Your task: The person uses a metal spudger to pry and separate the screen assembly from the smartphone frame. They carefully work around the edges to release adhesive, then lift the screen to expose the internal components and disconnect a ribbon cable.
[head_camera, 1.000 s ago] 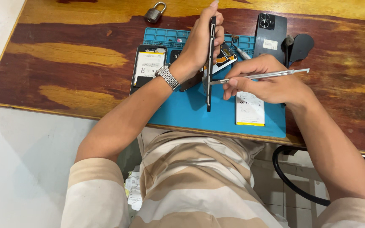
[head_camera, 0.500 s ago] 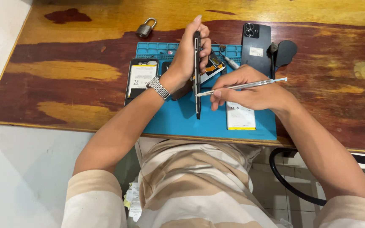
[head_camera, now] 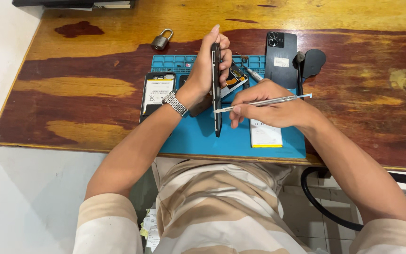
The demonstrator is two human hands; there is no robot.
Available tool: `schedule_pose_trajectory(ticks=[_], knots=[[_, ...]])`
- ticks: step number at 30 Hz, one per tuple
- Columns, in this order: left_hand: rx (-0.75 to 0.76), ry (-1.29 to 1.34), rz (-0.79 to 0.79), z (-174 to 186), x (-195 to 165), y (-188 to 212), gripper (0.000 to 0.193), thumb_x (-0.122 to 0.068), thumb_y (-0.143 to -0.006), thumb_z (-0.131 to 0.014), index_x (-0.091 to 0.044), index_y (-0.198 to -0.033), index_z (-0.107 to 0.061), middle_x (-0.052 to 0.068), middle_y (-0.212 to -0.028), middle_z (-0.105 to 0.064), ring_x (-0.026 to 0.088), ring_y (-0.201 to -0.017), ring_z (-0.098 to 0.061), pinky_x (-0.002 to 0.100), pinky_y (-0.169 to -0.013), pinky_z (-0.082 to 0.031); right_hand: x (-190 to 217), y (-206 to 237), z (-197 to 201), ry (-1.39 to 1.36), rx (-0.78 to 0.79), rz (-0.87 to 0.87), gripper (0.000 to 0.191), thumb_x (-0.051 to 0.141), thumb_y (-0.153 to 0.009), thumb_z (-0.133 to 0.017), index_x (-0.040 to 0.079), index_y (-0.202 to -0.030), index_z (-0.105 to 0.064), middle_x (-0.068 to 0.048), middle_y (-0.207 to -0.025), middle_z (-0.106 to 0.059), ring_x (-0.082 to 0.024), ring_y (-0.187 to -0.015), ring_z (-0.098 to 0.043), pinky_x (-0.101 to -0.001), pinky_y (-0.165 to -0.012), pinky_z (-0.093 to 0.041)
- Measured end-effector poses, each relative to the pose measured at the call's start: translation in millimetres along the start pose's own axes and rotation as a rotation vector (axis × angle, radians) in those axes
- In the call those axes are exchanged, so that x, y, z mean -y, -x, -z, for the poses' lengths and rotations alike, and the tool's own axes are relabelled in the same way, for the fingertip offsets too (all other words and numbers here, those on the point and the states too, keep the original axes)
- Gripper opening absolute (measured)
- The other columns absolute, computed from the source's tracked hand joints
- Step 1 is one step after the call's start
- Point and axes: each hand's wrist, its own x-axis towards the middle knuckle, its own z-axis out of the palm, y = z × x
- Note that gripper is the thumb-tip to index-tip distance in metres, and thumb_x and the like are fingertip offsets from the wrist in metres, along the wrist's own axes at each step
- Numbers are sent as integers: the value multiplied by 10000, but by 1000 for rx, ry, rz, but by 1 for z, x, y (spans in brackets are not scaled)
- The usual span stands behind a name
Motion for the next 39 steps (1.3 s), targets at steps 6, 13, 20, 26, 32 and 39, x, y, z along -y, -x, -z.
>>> schedule_pose_trajectory(ticks=[6, 13, 20, 26, 32, 39], knots=[[6, -3, -9, 0, -1, 0, 505, -668, -999, -347, -172, -906, -375, -13, -631, -395, 105, -443, -427, 267, -394, -380, 1, -1, 0, 20, 16, 15, 237, 135, -997, -599, -22, -901, -748, -82, -831, -786, -133, -786, -741, -283, -729, -610], [14, -48, -31, -2, -3, 1, 504, -660, -1011, -315, -173, -893, -369, -15, -621, -389, 101, -438, -421, 263, -390, -393, 4, -1, 1, 69, 25, 52, 243, 144, -991, -598, -6, -880, -754, -68, -817, -787, -127, -759, -732, -282, -688, -582], [25, -54, -43, -2, -2, -1, 506, -660, -1015, -322, -171, -890, -363, -13, -626, -389, 101, -436, -419, 260, -388, -390, 11, 1, 0, 98, 87, -61, 253, 179, -960, -628, 12, -867, -794, -76, -769, -772, -140, -641, -650, -303, -570, -502], [10, 4, 27, 1, -1, -3, 510, -672, -989, -348, -170, -902, -377, -10, -625, -395, 107, -438, -432, 265, -398, -404, 11, -8, -17, 107, 256, 9, 205, 164, -898, -645, 1, -924, -767, -67, -829, -792, -140, -744, -733, -291, -662, -570], [84, -9, -43, -1, 1, -1, 580, -736, -978, -298, -163, -991, -393, -17, -677, -400, 84, -488, -434, 250, -437, -414, 11, -4, -10, 184, 184, 22, 180, 148, -849, -668, 21, -893, -788, -75, -780, -778, -159, -692, -729, -295, -608, -556], [212, -154, -132, -6, -5, 8, 523, -670, -1013, -356, -151, -1067, -393, -23, -824, -405, 65, -603, -459, 238, -518, -458, 10, 7, -2, 106, -107, 219, 192, 111, -934, -636, 14, -817, -753, -79, -738, -720, -130, -652, -670, -293, -602, -518]])
